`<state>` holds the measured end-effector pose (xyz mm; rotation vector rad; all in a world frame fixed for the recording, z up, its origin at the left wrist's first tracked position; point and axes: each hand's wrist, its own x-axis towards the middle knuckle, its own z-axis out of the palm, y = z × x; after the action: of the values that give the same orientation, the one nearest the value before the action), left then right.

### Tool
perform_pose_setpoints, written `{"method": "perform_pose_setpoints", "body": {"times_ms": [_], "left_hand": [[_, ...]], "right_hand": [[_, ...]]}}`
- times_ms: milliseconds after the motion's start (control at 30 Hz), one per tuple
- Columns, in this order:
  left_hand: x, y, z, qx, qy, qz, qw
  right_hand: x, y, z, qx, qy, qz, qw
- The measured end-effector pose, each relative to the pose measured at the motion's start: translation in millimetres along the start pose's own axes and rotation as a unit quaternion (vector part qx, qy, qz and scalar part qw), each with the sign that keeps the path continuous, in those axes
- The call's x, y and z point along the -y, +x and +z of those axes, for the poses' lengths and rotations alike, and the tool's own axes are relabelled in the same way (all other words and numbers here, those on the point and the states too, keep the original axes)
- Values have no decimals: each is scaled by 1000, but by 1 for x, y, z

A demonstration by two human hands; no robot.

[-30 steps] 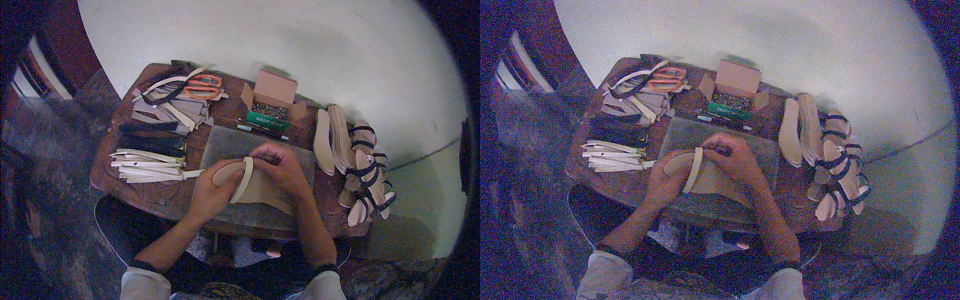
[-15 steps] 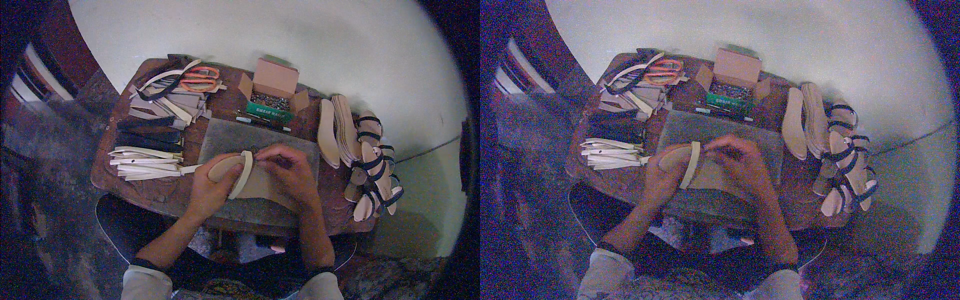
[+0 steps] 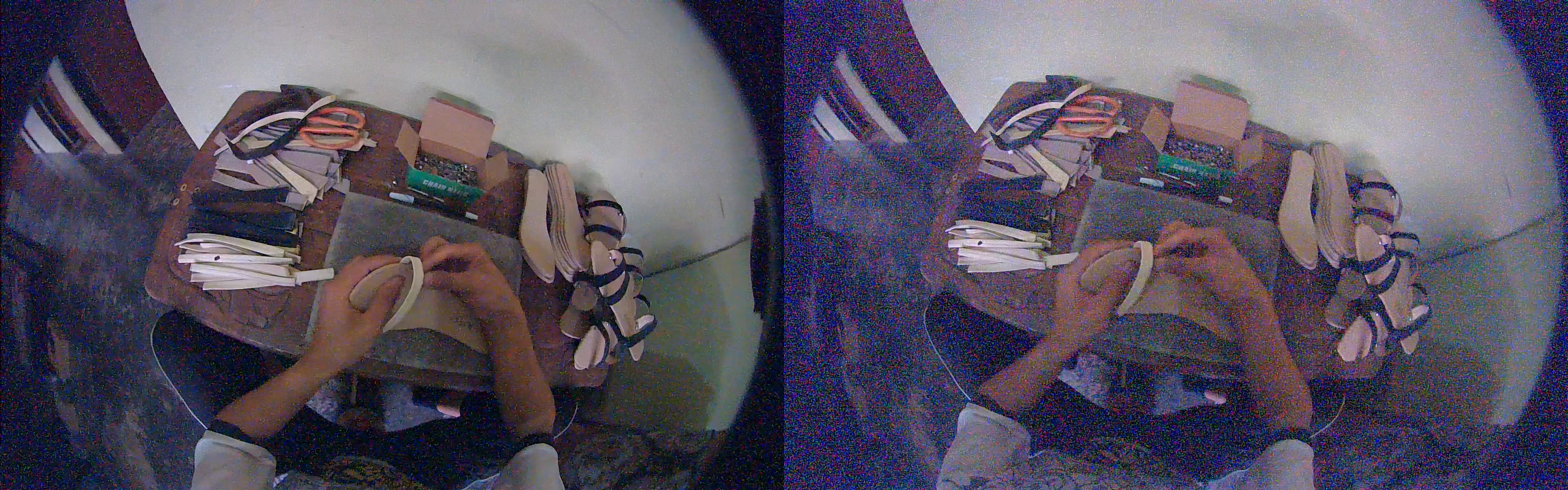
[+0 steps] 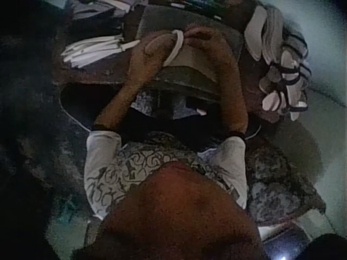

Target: The person assembles a sandal by attaching white straps to a beige sole using small metal fasteners. They position the straps, insert the fasteners, and press them into place to secure the straps to the sole.

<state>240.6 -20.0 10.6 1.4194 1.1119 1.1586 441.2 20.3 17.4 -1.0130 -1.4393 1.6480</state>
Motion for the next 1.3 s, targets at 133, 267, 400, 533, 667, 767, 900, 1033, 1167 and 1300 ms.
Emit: {"method": "perform_pose_setpoints", "body": {"times_ms": [133,267,400,533,667,767,900,1033,1167,1300], "left_hand": [[-3,-1,3,-7,-13,-7,1000],[0,-3,2,-16,-16,-7,1000],[3,-2,4,-17,-31,-11,999],[1,-2,3,-13,-9,-23,1000],[-1,-3,3,-19,-21,-33,999],[-3,-3,4,-18,-17,-21,999],[-4,-2,3,-25,-7,-21,999],[-3,-2,3,-27,-2,-12,1000],[-5,-3,4,-30,-4,-17,999],[-4,-2,5,-27,-28,-36,999]], "right_hand": [[1,3,0,10,19,14,1000],[-3,7,3,16,-9,9,1000],[-5,6,2,7,-3,13,1000],[-6,7,-3,16,-28,-4,999],[0,6,7,-8,5,19,1000],[-2,3,4,-10,4,17,1000],[-3,3,7,-16,0,14,1000],[5,3,10,-11,-19,32,999],[2,3,10,-6,-20,14,1000],[1,3,7,-7,-27,13,1000]]}}
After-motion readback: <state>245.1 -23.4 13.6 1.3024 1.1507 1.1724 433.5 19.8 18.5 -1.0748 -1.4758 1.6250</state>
